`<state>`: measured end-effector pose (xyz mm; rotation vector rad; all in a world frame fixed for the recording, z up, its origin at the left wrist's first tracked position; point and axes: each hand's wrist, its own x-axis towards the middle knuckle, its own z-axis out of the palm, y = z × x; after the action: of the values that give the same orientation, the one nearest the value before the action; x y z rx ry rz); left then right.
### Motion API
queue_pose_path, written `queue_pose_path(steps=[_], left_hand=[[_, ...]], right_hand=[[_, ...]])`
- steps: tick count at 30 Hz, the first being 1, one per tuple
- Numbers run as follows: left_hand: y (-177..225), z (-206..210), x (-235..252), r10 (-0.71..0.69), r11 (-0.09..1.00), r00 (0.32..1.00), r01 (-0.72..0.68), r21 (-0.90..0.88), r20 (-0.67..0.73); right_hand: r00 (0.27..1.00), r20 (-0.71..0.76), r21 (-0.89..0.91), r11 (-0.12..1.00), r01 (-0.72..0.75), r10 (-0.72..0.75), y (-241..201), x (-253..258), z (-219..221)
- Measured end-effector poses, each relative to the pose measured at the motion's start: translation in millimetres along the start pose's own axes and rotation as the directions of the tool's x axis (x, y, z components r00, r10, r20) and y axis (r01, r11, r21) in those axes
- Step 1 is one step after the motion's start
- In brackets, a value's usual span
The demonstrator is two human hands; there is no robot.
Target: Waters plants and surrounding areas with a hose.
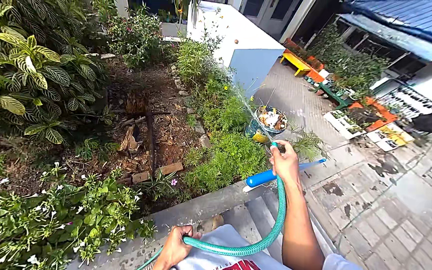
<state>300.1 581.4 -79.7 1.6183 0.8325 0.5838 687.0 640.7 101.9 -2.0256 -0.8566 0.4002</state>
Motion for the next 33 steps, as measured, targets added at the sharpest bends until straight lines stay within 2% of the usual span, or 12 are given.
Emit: queue_pose_path(steps=[11,16,33], left_hand=[[-5.4,-1.2,-6.5,0.057,0.998,0.998,-0.057,0.007,0.009],[-7.1,-1.1,-10.9,0.053,0.999,0.999,-0.053,0.005,0.007],[-8.3,-3.4,-20.5,0.014,1.000,1.000,-0.013,-0.022,0.025]], right_hand=[[0.998,-0.040,0.041,0.998,0.053,-0.052,-1.5,-11.7,-5.7],[1.000,-0.007,-0.050,0.999,-0.012,0.012,1.6,-15.4,-4.8],[0.997,0.030,-0.131,0.989,-0.063,0.068,6.0,-31.1,-3.2]])
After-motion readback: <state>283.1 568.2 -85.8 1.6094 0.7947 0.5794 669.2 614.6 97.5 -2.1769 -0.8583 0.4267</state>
